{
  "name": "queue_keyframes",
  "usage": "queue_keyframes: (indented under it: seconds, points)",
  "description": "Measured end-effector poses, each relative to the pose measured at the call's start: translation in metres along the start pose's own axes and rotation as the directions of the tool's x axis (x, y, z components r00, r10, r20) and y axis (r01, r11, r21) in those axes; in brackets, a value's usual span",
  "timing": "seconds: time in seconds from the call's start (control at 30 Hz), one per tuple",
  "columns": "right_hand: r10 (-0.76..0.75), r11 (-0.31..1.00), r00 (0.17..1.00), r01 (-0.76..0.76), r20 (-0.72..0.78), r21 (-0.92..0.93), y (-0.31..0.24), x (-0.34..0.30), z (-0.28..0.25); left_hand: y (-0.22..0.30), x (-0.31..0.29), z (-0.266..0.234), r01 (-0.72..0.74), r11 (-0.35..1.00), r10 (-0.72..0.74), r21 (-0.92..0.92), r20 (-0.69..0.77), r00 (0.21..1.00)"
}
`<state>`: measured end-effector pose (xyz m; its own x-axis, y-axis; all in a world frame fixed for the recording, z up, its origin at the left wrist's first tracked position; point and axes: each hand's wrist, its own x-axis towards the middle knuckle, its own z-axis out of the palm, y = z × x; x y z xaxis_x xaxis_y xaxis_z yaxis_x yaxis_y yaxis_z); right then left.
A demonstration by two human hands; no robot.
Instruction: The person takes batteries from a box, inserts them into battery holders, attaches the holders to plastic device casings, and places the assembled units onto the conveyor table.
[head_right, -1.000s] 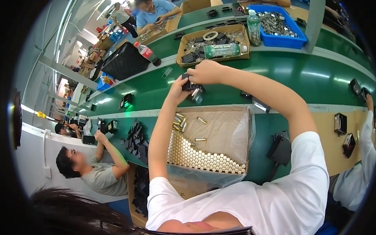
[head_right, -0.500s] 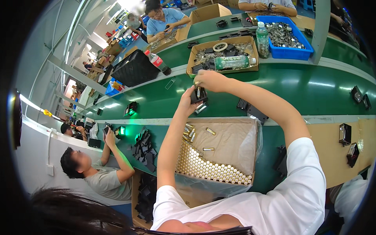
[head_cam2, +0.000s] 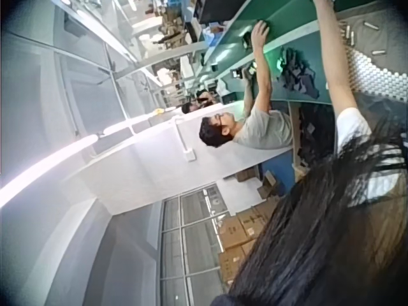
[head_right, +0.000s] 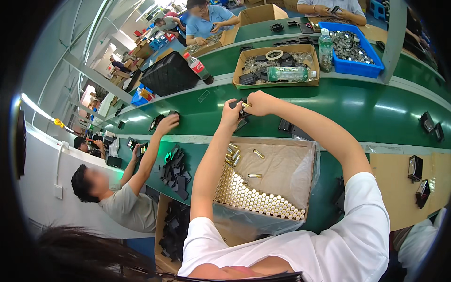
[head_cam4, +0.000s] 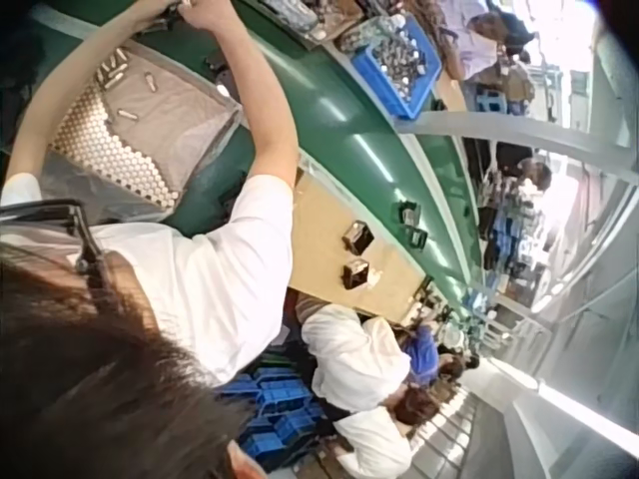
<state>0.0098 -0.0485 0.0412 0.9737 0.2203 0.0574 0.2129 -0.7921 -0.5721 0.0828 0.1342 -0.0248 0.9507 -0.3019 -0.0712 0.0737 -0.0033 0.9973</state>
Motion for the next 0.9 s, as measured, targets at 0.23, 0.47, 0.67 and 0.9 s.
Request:
queue_keyframes:
  seconds: [0.23, 0.47, 0.67, 0.9]
  points:
    - [-0.070, 0.936, 0.996, 0.083, 0.049, -0.343, -0.038, 0.009, 0.001, -0.007, 0.006, -0.028, -0.034, 0.998, 0.035, -0.054, 0.026, 0.999]
    - [-0.091, 0.896, 0.995, 0.099, 0.039, -0.434, -0.041, 0.026, 0.005, 0.018, -0.007, -0.023, 0.155, 0.976, -0.154, -0.150, 0.015, 0.988]
    - [-0.152, 0.897, 0.984, 0.179, 0.098, -0.405, -0.055, 0.043, 0.008, 0.009, 0.000, -0.037, 0.010, 1.000, -0.012, -0.018, -0.075, 0.997]
    - [-0.134, 0.920, 0.971, 0.196, 0.197, -0.341, -0.056, 0.063, 0.010, 0.010, -0.001, -0.061, 0.095, 0.929, -0.069, -0.358, 0.083, 0.994]
